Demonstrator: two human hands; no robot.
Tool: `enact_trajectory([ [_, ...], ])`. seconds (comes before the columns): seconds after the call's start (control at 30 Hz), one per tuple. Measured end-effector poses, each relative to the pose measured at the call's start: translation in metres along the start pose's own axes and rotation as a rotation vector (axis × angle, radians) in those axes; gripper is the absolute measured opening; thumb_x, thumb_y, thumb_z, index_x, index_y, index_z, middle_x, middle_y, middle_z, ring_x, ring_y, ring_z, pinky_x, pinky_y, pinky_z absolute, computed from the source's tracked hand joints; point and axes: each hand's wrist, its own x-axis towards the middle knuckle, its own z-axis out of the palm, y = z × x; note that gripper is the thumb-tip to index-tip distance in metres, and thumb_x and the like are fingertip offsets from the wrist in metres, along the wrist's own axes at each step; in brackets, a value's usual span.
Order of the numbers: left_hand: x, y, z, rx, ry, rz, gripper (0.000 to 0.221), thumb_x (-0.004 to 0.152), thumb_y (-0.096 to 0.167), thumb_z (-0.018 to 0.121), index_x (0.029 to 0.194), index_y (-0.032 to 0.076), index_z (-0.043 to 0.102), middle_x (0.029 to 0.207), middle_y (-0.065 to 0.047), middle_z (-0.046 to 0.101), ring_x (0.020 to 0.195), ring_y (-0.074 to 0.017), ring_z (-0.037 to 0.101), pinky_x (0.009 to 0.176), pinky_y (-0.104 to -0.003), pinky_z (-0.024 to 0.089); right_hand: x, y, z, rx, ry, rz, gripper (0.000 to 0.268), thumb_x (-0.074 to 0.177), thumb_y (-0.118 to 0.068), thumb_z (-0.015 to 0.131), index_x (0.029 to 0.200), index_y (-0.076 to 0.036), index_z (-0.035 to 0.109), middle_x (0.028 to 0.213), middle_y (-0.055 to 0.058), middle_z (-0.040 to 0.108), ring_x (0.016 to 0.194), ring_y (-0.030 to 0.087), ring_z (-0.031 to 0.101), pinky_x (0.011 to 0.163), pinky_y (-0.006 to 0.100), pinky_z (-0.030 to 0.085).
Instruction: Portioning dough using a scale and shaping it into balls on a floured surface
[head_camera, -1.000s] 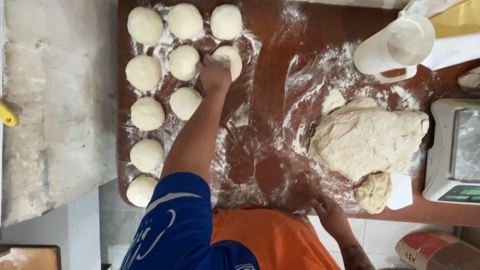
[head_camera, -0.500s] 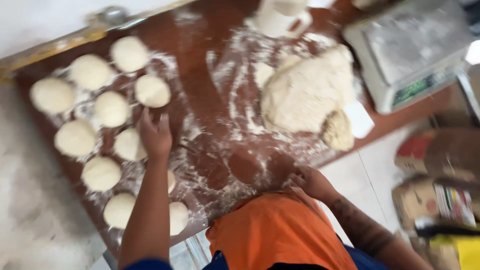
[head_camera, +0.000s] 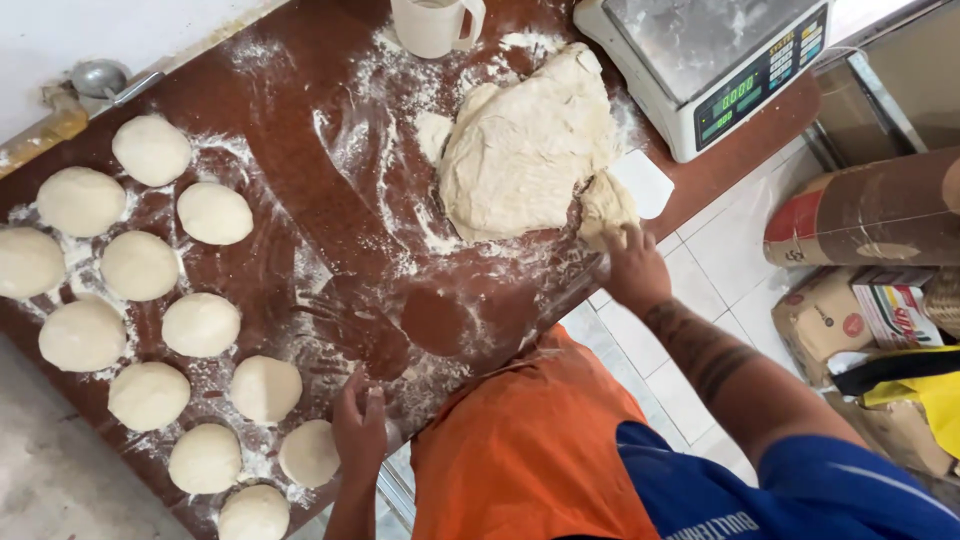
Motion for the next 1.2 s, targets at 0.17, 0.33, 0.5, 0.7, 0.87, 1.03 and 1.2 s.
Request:
enact_trajectory([
  [0.17, -0.018, 0.032, 0.002, 0.025, 0.097, -0.131, 0.051, 0.093, 0.020, 0.056, 0.144, 0.016, 0.060, 0.137, -0.008, 0.067, 0.123, -0.0274, 0.063, 0.104, -0.046, 0.048, 0.036, 0.023, -0.007, -0.022, -0.074, -0.017, 0.098, 0.075, -0.056, 0.081, 0.156, -0.018, 0.040, 0.148, 0.023, 0.038, 0.131, 0.045, 0.043, 0.090, 0.061, 0.055],
  [0.33, -0.030, 0.066, 0.030, -0.072, 0.248, -0.216, 0.045, 0.099, 0.028, 0.054, 0.142, 0.015, 0.062, 0.137, -0.006, 0.067, 0.121, -0.0242, 0.064, 0.101, -0.040, 0.048, 0.058, 0.047, 0.010, 0.039, -0.007, -0.117, 0.101, 0.074, -0.056, 0.082, 0.158, -0.020, 0.039, 0.151, 0.023, 0.035, 0.124, 0.046, 0.047, 0.083, 0.062, 0.060],
  [0.5, -0.032, 0.092, 0.078, -0.029, 0.171, -0.187, 0.049, 0.091, 0.022, 0.060, 0.139, 0.017, 0.063, 0.140, -0.007, 0.065, 0.127, -0.0254, 0.060, 0.105, -0.042, 0.048, 0.106, 0.084, 0.032, 0.554, -0.106, -0.039, 0.048, 0.076, 0.002, 0.064, 0.122, -0.008, 0.073, 0.115, 0.018, 0.068, 0.116, 0.035, 0.053, 0.091, 0.047, 0.051],
  [0.7, -0.034, 0.131, 0.114, 0.066, 0.069, -0.092, 0.046, 0.097, 0.033, 0.054, 0.140, 0.021, 0.062, 0.144, -0.006, 0.062, 0.131, -0.0254, 0.057, 0.105, -0.047, 0.047, 0.129, 0.132, -0.031, 1.957, -0.511, 0.849, 0.066, 0.077, -0.041, 0.060, 0.134, -0.007, 0.064, 0.107, 0.016, 0.075, 0.093, 0.033, 0.073, 0.075, 0.042, 0.061],
  [0.87, -0.017, 0.135, 0.145, -0.085, 0.052, -0.055, 0.045, 0.098, 0.042, 0.065, 0.139, 0.026, 0.067, 0.127, -0.012, 0.070, 0.117, -0.0326, 0.068, 0.100, -0.046, 0.055, 0.127, 0.079, -0.095, 2.074, -0.479, 0.823, 0.060, 0.072, -0.046, 0.067, 0.121, -0.012, 0.069, 0.110, 0.016, 0.075, 0.087, 0.036, 0.072, 0.064, 0.049, 0.057],
  [1.03, -0.017, 0.178, 0.196, -0.561, 0.002, -0.018, 0.044, 0.098, 0.028, 0.064, 0.139, 0.014, 0.064, 0.134, -0.017, 0.065, 0.105, -0.0319, 0.073, 0.077, -0.039, 0.065, 0.117, 0.004, -0.119, 1.927, -0.810, 0.859, 0.097, 0.076, -0.081, 0.047, 0.147, -0.015, 0.056, 0.149, 0.016, 0.058, 0.137, 0.040, 0.054, 0.122, 0.052, 0.036],
  [1.2, 0.007, 0.190, 0.224, -0.479, 0.104, -0.050, 0.063, 0.093, 0.039, 0.070, 0.147, 0.010, 0.055, 0.160, -0.027, 0.037, 0.145, -0.0465, 0.041, 0.105, -0.057, 0.054, 0.125, -0.046, -0.102, 1.863, -0.819, 0.367, 0.089, 0.086, -0.077, 0.044, 0.153, -0.018, 0.041, 0.156, 0.017, 0.044, 0.137, 0.042, 0.052, 0.102, 0.052, 0.048],
])
